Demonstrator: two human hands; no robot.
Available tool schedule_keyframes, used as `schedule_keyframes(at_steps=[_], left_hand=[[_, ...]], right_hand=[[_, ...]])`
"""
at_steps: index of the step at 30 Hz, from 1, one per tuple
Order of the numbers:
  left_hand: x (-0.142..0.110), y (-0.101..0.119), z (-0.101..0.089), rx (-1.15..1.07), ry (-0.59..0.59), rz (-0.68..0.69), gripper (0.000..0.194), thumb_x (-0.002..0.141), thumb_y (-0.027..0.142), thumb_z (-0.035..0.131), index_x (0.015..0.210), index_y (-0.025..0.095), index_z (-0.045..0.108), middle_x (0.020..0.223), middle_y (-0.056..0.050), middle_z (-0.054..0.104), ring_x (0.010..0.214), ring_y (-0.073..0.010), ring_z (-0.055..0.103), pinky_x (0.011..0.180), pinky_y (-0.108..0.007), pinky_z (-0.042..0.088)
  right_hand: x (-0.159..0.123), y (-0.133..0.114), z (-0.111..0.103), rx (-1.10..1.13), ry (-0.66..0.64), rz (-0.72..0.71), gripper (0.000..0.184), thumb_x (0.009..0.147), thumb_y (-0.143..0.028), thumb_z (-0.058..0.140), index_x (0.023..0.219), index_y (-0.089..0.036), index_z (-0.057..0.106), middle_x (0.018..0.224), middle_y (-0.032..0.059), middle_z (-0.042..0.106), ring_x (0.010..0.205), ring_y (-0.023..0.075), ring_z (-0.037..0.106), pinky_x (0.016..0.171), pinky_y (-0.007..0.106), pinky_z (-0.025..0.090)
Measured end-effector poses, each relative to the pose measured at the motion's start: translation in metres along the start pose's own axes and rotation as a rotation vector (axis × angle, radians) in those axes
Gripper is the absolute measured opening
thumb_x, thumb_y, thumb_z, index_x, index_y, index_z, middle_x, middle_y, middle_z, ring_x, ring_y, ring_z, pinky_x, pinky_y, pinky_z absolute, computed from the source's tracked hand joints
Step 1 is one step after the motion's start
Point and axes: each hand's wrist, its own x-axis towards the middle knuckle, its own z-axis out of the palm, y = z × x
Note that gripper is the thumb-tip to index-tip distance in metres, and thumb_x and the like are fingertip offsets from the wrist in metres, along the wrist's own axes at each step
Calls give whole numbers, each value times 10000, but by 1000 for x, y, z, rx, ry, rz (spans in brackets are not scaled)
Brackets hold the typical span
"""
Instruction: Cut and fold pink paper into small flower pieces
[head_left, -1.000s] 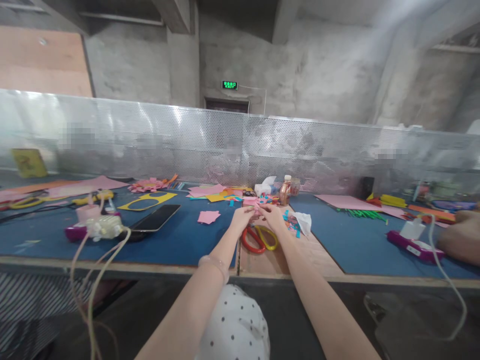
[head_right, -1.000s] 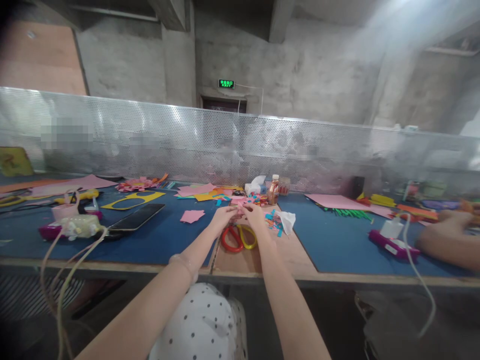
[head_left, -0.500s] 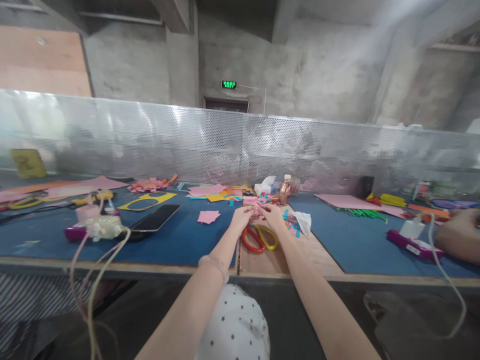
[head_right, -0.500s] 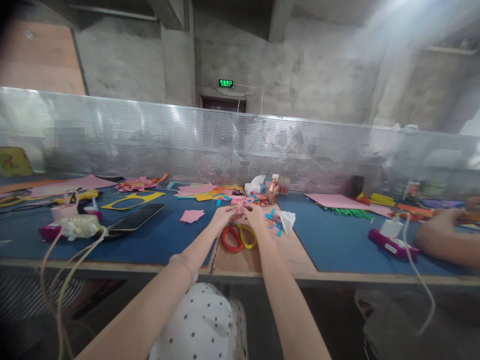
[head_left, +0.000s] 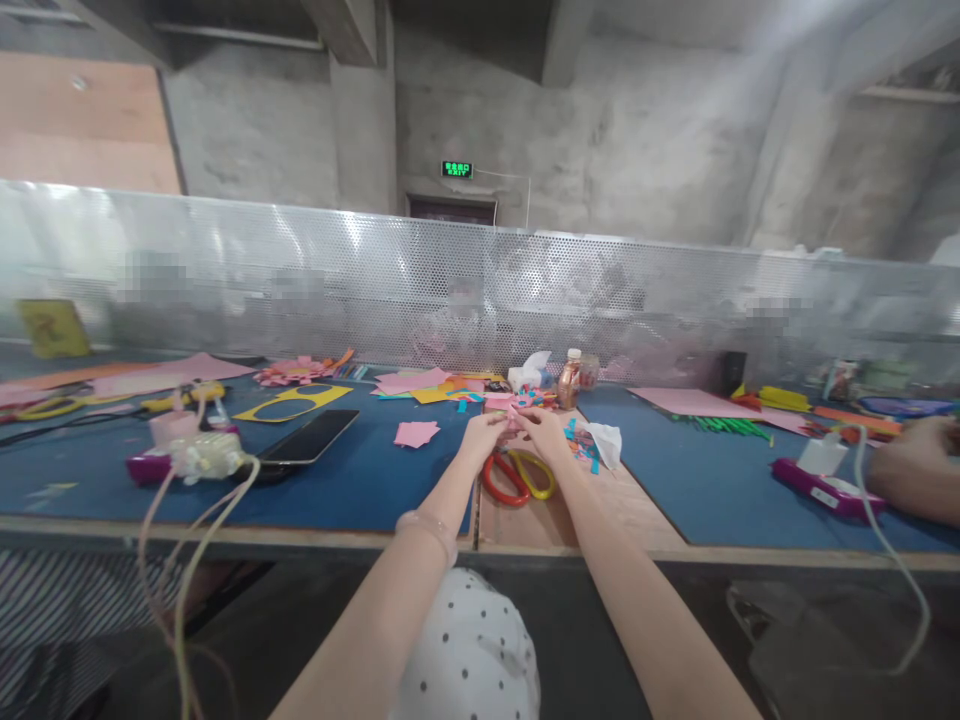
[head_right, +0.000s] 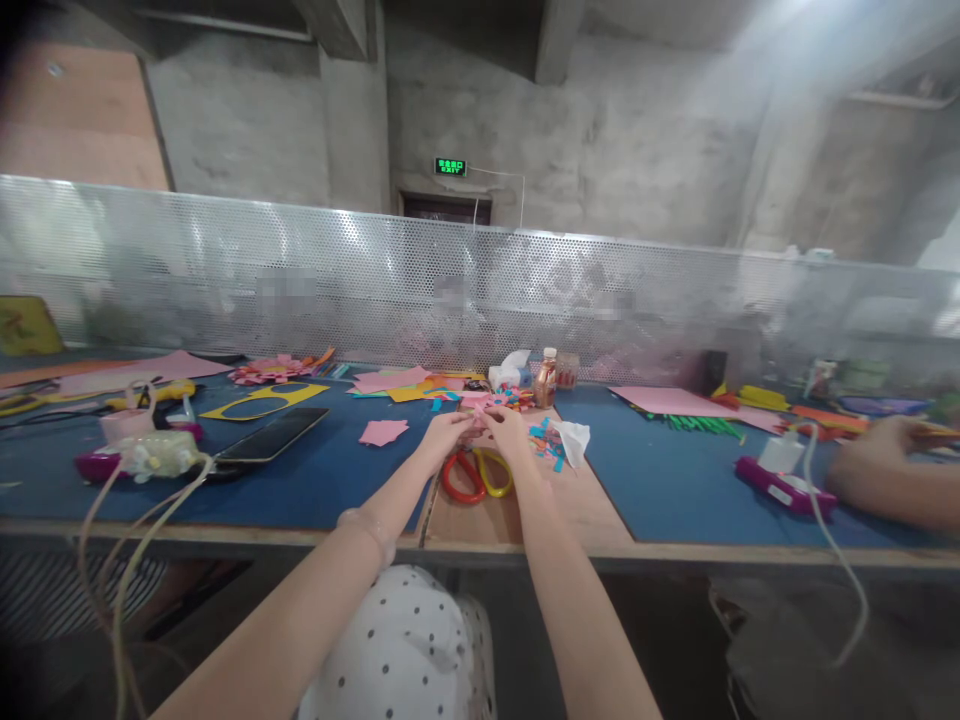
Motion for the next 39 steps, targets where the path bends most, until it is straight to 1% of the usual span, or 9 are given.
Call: schedule_keyframes(at_steps=[8,13,17,24,27,30,33,35,39], left_hand=[[1,-1,-1,2,-14,3,177,723,202,555,845,101,633,717,-81,682,658,-150,639,623,-241,474],[0,-1,-1,22,-14,13,181,731,215,552,845,103,636,730,-81,684,669,-155,641,670,-270,487],[-1,0,-1,40,-2,29,177,731,228,556,823,98,633,715,-83,682,661,-159,642,677,-281,496],[-1,-3,-1,66,41,67,155,715,208,564,803,95,624,677,-75,674,605,-153,636,629,-273,509],[1,-4,-2,105,51,78,161,716,214,563,814,104,628,692,-70,677,609,-150,637,636,-271,511],[2,-6,-3,163,59,91,165,731,216,538,819,115,635,694,-73,677,615,-154,638,628,-269,511],[3,-7,-3,247,46,120,171,741,201,514,821,129,646,686,-73,676,620,-157,638,623,-267,506],[3,-7,-4,306,54,145,173,740,189,506,813,133,653,681,-73,674,623,-159,637,621,-264,502],[4,-7,-5,422,83,192,172,734,179,506,797,139,662,687,-71,672,619,-156,630,628,-255,489]], right_hand=[[0,0,1,8,-1,2,272,724,-316,530,896,-148,656,827,65,660,659,144,584,552,239,475],[-1,-2,0,13,-8,9,268,722,-325,538,889,-156,662,832,68,659,649,145,582,543,240,474],[-1,-2,0,7,-15,1,278,720,-341,543,888,-156,663,823,64,659,648,140,577,532,229,467],[-1,-1,0,-6,-11,-10,321,693,-388,565,879,-146,662,816,68,659,701,159,581,547,238,471],[-1,-1,0,13,-18,-8,325,680,-393,580,873,-145,663,800,64,656,673,146,572,534,231,467],[-1,-1,-3,65,-64,21,324,667,-393,597,859,-140,664,772,58,648,599,113,547,501,210,454],[-2,-2,-7,121,-149,68,312,646,-387,621,830,-139,665,719,38,638,534,80,515,488,189,440],[-4,-2,-10,138,-195,90,304,633,-380,635,812,-136,662,679,25,628,522,72,506,493,182,432],[-8,-2,-13,135,-231,109,296,635,-398,627,764,-133,653,614,11,602,514,76,499,483,176,406]])
